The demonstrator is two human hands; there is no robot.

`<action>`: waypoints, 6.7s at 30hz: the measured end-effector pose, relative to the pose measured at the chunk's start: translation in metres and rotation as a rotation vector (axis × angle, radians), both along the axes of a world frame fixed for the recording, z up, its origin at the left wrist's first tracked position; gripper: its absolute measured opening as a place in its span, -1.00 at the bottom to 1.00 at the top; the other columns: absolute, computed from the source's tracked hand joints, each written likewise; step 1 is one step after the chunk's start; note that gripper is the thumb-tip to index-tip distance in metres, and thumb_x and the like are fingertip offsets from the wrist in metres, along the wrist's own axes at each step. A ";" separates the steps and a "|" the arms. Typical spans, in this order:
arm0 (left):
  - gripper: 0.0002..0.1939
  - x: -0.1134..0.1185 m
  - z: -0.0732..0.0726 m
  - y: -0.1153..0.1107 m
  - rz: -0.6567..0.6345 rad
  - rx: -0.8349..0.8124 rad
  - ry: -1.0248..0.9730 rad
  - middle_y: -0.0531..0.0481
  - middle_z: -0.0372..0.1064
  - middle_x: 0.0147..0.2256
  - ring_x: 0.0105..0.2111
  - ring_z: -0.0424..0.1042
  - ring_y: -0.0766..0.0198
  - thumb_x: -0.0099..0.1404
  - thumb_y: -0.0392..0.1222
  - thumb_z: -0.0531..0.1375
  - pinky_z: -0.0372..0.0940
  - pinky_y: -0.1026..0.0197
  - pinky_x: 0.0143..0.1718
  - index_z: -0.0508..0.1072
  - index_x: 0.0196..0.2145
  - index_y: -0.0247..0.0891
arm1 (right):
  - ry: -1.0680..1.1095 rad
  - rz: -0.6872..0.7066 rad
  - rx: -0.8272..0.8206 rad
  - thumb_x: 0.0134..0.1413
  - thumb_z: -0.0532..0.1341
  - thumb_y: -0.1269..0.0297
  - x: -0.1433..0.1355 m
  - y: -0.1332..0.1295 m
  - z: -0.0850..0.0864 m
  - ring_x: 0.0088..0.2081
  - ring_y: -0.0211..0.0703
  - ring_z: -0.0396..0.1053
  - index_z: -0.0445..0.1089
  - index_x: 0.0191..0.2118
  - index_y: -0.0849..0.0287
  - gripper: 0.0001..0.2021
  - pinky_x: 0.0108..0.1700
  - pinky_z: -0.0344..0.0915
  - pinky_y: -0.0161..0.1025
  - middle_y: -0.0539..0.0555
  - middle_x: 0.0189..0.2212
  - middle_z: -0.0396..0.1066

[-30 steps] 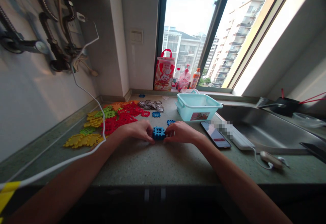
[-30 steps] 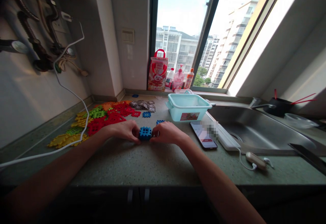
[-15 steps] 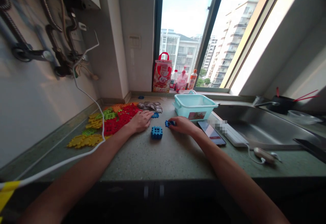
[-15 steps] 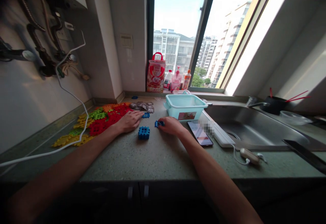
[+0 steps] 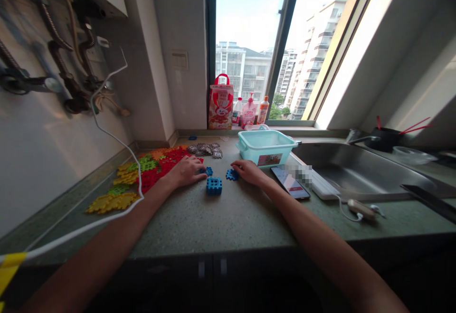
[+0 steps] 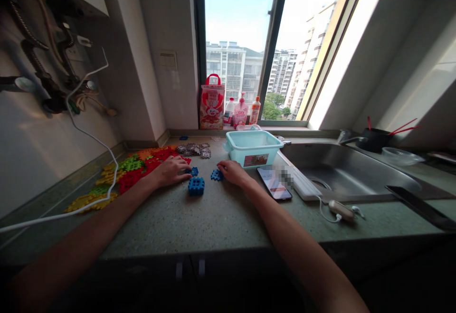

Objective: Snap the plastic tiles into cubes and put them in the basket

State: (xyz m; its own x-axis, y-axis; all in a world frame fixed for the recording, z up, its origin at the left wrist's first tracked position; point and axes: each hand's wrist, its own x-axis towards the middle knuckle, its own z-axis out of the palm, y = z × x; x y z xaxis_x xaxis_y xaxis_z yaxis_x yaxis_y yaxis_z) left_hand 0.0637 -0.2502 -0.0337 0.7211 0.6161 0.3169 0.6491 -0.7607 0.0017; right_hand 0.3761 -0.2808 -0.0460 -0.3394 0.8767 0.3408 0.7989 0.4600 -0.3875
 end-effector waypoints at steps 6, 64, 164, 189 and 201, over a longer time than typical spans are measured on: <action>-0.63 0.000 -0.001 0.006 0.123 -0.001 -0.166 -0.15 0.57 -0.21 -0.20 0.51 0.12 0.46 -0.07 0.06 0.32 0.08 0.00 0.61 -0.01 -0.22 | -0.118 0.126 -0.103 0.12 0.39 -0.01 0.009 -0.007 0.010 -0.23 -0.08 0.52 0.57 0.09 0.10 -0.53 -0.15 0.36 -0.26 0.11 -0.17 0.60; -0.34 0.004 0.035 -0.035 -0.216 -0.275 -0.310 -0.09 0.55 -0.19 -0.19 0.45 0.14 0.02 0.17 0.50 0.33 0.15 -0.10 0.57 -0.02 -0.24 | -0.030 0.413 0.096 0.22 0.23 0.31 -0.019 -0.043 0.034 -0.42 -0.24 0.39 0.59 -0.39 0.16 -0.79 -0.29 0.23 -0.29 0.05 -0.42 0.52; -0.52 0.003 0.018 -0.045 -0.037 -0.249 -0.014 0.03 0.51 -0.48 -0.46 0.42 0.23 0.03 0.30 0.41 0.15 0.22 -0.37 0.57 -0.40 -0.20 | 0.078 0.409 0.156 0.22 0.33 0.16 -0.037 -0.059 0.042 0.00 0.03 0.43 0.43 0.04 0.12 -0.68 0.09 0.33 -0.07 0.18 -0.03 0.52; -0.63 -0.011 0.028 -0.030 0.185 -0.546 -0.059 -0.05 0.58 -0.39 -0.37 0.50 0.19 0.26 0.15 0.28 0.33 0.23 -0.30 0.65 -0.33 -0.23 | -0.217 0.263 -0.046 0.15 0.22 0.43 -0.022 -0.043 0.017 -0.37 -0.17 0.46 0.63 -0.21 0.07 -0.77 -0.26 0.26 -0.27 0.05 -0.32 0.56; -0.45 -0.021 -0.009 0.004 0.456 -0.156 0.044 -0.18 0.19 0.37 0.38 0.12 -0.15 0.46 0.20 0.06 -0.02 -0.24 0.37 0.44 0.25 -0.07 | -0.054 -0.024 -0.149 0.19 0.30 0.13 -0.023 0.007 -0.019 0.38 0.25 0.18 0.03 0.49 0.13 -0.18 0.32 0.21 0.07 0.34 0.51 -0.14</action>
State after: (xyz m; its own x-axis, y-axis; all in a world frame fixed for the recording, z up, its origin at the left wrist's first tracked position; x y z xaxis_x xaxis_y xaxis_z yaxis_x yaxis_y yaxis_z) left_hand 0.0430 -0.2458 -0.0430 0.3771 0.9103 0.1709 0.9183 -0.3915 0.0587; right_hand 0.3530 -0.2738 -0.0653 -0.3318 0.9244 0.1881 0.8305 0.3808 -0.4065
